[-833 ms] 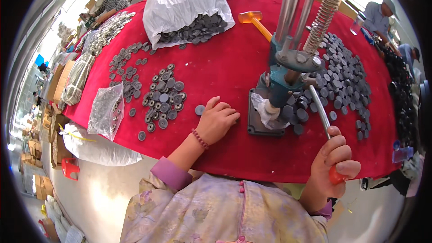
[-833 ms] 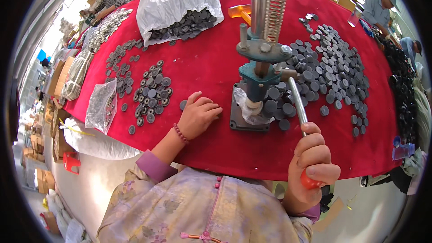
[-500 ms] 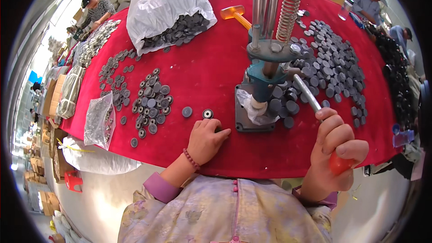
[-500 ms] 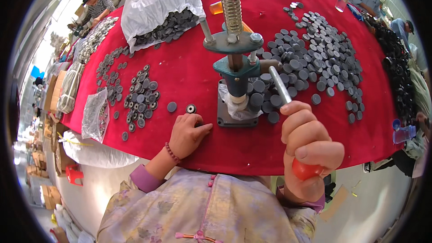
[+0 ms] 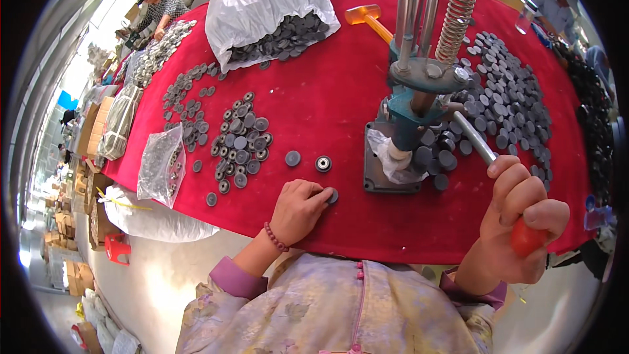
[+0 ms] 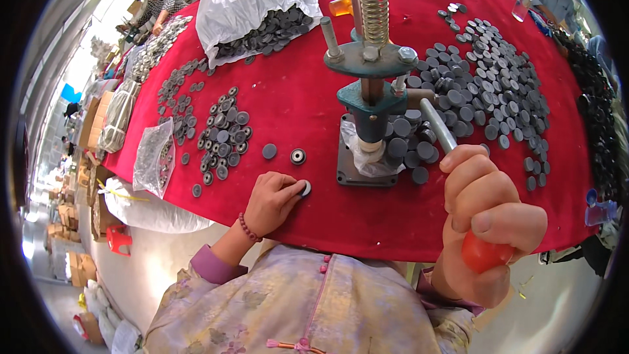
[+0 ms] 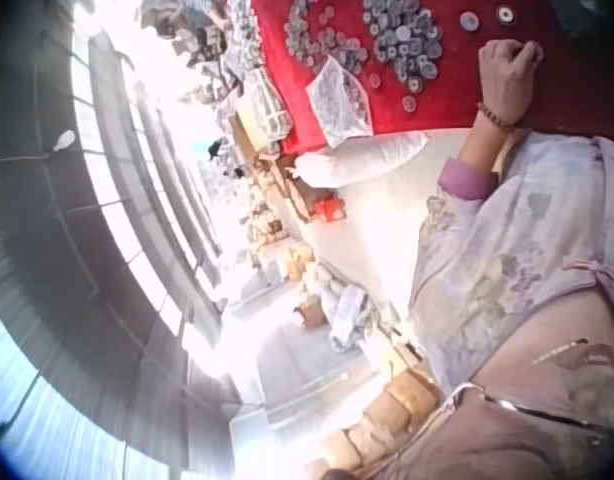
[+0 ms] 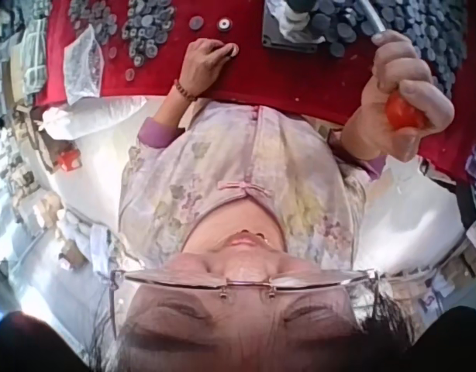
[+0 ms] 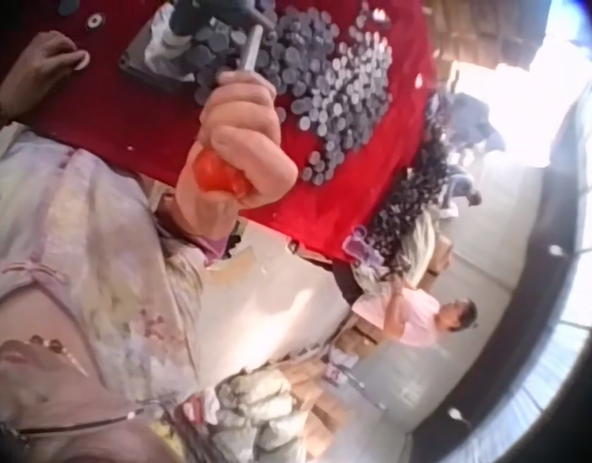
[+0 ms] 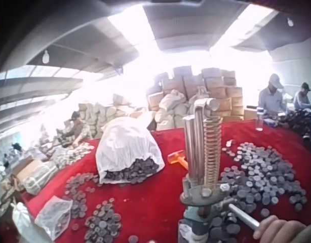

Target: Using a manual hand-press to assemble small circular plastic or rubber components on a workbench.

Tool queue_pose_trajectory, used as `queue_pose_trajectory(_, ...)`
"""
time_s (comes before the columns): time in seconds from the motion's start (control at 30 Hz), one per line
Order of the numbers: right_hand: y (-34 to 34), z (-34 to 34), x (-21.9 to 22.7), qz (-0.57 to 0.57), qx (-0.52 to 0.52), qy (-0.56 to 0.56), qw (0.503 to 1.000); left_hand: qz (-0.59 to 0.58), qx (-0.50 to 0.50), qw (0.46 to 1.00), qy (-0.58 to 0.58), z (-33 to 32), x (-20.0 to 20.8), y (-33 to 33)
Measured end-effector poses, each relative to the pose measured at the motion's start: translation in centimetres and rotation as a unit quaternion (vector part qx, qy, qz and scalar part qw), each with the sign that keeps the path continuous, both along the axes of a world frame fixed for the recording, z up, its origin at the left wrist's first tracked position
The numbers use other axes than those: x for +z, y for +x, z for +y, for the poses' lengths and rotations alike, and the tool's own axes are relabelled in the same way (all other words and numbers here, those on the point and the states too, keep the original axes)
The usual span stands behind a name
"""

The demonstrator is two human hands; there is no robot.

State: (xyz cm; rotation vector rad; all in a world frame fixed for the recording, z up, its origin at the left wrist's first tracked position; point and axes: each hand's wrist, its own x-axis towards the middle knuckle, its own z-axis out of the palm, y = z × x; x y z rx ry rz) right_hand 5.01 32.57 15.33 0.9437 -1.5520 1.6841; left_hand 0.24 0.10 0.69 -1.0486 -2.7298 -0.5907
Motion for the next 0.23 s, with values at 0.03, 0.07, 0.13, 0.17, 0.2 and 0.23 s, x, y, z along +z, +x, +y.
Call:
queue_pose_trajectory(0.03, 0.0, 0.0, 0.0, 0.002, -0.005, -0.002, 1.0, 0.023, -0.003, 1.0, 0.003, 0.3, 0.4, -0.4)
queue_pose_trajectory(0.07, -0.1, 0.0, -0.1, 0.004, -0.009, -0.004, 1.0, 0.045, -0.005, 0.999, 0.006, 0.7, 1.2, -0.9)
queue_pose_trajectory(0.13, -0.2, -0.2, -0.2, 0.005, -0.012, -0.006, 1.0, 0.059, -0.016, 0.998, 0.006, 1.2, 1.6, -1.3)
queue_pose_trajectory(0.17, -0.2, -0.2, -0.3, 0.005, -0.011, -0.006, 1.0, 0.052, -0.025, 0.998, 0.003, 1.2, 1.4, -1.3)
queue_pose_trajectory(0.2, -0.2, -0.2, -0.3, 0.005, -0.01, -0.006, 1.0, 0.044, -0.033, 0.998, -0.001, 1.2, 1.0, -1.3)
queue_pose_trajectory(0.23, -0.2, 0.0, -0.4, 0.007, -0.013, 0.004, 1.0, 0.045, -0.032, 0.998, -0.002, 1.2, 1.1, -1.4)
